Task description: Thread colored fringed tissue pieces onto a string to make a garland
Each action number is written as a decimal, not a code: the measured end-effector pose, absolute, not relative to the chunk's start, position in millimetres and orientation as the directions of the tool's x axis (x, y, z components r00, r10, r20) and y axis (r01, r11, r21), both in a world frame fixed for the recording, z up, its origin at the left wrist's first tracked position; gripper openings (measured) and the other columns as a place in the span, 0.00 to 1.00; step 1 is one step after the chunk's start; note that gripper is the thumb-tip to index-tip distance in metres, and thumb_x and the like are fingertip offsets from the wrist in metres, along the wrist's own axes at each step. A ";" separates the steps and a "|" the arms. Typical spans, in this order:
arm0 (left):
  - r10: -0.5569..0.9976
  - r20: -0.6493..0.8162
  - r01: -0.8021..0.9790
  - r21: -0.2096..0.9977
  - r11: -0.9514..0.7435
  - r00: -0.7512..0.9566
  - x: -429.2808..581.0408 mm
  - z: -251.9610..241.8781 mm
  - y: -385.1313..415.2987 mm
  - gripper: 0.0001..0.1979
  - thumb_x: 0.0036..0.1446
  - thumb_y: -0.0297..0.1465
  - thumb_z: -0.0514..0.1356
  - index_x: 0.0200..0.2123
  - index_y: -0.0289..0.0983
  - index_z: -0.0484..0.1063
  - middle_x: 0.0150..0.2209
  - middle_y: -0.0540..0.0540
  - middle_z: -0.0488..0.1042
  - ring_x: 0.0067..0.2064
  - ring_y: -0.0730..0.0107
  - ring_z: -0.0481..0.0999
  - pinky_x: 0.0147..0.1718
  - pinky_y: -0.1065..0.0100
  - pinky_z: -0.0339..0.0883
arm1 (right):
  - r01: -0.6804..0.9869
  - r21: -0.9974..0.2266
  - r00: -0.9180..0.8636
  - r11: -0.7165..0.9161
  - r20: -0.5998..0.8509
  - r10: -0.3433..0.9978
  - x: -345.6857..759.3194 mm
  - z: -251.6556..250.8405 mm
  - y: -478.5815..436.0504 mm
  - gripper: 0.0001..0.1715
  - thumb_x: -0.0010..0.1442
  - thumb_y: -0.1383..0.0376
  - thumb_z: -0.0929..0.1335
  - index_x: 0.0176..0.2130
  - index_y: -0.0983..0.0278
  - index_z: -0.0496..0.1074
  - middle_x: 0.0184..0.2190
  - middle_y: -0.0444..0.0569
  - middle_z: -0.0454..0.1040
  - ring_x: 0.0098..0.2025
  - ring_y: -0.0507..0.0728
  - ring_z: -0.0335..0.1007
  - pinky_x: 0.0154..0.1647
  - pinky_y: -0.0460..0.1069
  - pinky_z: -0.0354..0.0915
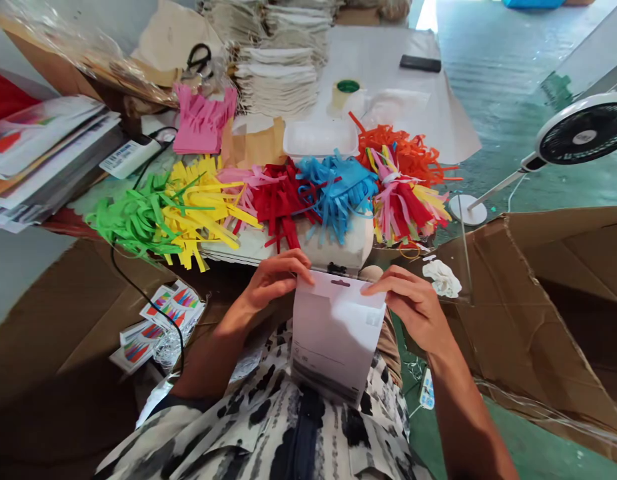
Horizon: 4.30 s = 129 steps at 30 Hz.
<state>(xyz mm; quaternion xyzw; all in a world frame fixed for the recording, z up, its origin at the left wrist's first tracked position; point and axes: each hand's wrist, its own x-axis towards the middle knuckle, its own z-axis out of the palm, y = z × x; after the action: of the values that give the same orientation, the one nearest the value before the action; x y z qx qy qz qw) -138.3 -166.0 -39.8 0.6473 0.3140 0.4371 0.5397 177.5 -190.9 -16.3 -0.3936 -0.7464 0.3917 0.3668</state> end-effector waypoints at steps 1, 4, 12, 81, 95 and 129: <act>0.893 0.213 -0.068 0.977 -0.203 0.397 -132.6 -41.0 -168.7 0.19 0.62 0.48 0.68 0.36 0.38 0.85 0.41 0.42 0.75 0.43 0.61 0.75 0.36 0.65 0.66 | 0.314 -0.874 -0.422 0.372 0.222 0.879 174.7 -14.6 -193.2 0.16 0.73 0.64 0.65 0.46 0.55 0.84 0.38 0.48 0.76 0.39 0.56 0.72 0.37 0.51 0.63; 0.948 0.205 -0.098 0.978 -0.186 0.244 -114.9 -42.4 -173.8 0.15 0.53 0.41 0.77 0.31 0.37 0.80 0.35 0.47 0.74 0.39 0.67 0.73 0.37 0.68 0.65 | 0.397 -0.864 -0.334 0.310 0.178 0.926 164.2 -12.2 -199.4 0.07 0.70 0.60 0.71 0.40 0.58 0.79 0.37 0.46 0.75 0.38 0.55 0.70 0.38 0.51 0.64; 0.865 -0.319 -0.131 0.909 0.395 0.388 -109.6 -39.4 -178.3 0.24 0.51 0.51 0.75 0.28 0.34 0.80 0.25 0.50 0.72 0.25 0.75 0.67 0.26 0.70 0.55 | 0.446 -0.881 -0.197 0.161 0.078 0.977 162.9 -22.2 -204.1 0.11 0.64 0.55 0.77 0.44 0.56 0.84 0.41 0.47 0.85 0.39 0.58 0.79 0.37 0.51 0.71; 0.644 -0.469 -0.177 0.709 0.682 0.605 -77.3 -79.4 -204.8 0.23 0.39 0.38 0.82 0.37 0.31 0.85 0.33 0.44 0.83 0.31 0.67 0.79 0.33 0.69 0.72 | 0.481 -0.774 -0.656 0.412 -0.006 0.755 177.9 -37.4 -178.1 0.21 0.69 0.48 0.72 0.51 0.60 0.77 0.38 0.44 0.79 0.30 0.49 0.67 0.28 0.46 0.59; 0.655 -0.473 -0.156 0.729 0.667 0.590 -76.9 -78.0 -206.9 0.26 0.41 0.41 0.82 0.40 0.30 0.85 0.36 0.42 0.84 0.34 0.65 0.81 0.35 0.69 0.72 | 0.462 -0.783 -0.689 0.417 -0.021 0.724 181.3 -26.7 -174.7 0.13 0.75 0.54 0.66 0.46 0.61 0.73 0.33 0.42 0.72 0.27 0.48 0.63 0.30 0.46 0.57; 0.903 -0.303 -0.040 0.943 0.330 0.305 -92.6 -43.7 -186.5 0.21 0.49 0.46 0.78 0.39 0.37 0.88 0.31 0.46 0.83 0.31 0.72 0.75 0.29 0.73 0.62 | 0.516 -0.847 -0.515 0.127 -0.188 0.837 169.9 -21.1 -172.1 0.25 0.66 0.48 0.74 0.28 0.63 0.71 0.24 0.39 0.58 0.27 0.49 0.51 0.24 0.46 0.47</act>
<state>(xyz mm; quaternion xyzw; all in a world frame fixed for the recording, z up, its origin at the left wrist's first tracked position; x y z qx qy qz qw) -92.6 -186.5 -43.7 0.4578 0.4710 0.3542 0.6657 169.9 -172.1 -21.1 -0.4625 -0.7312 0.4719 0.1697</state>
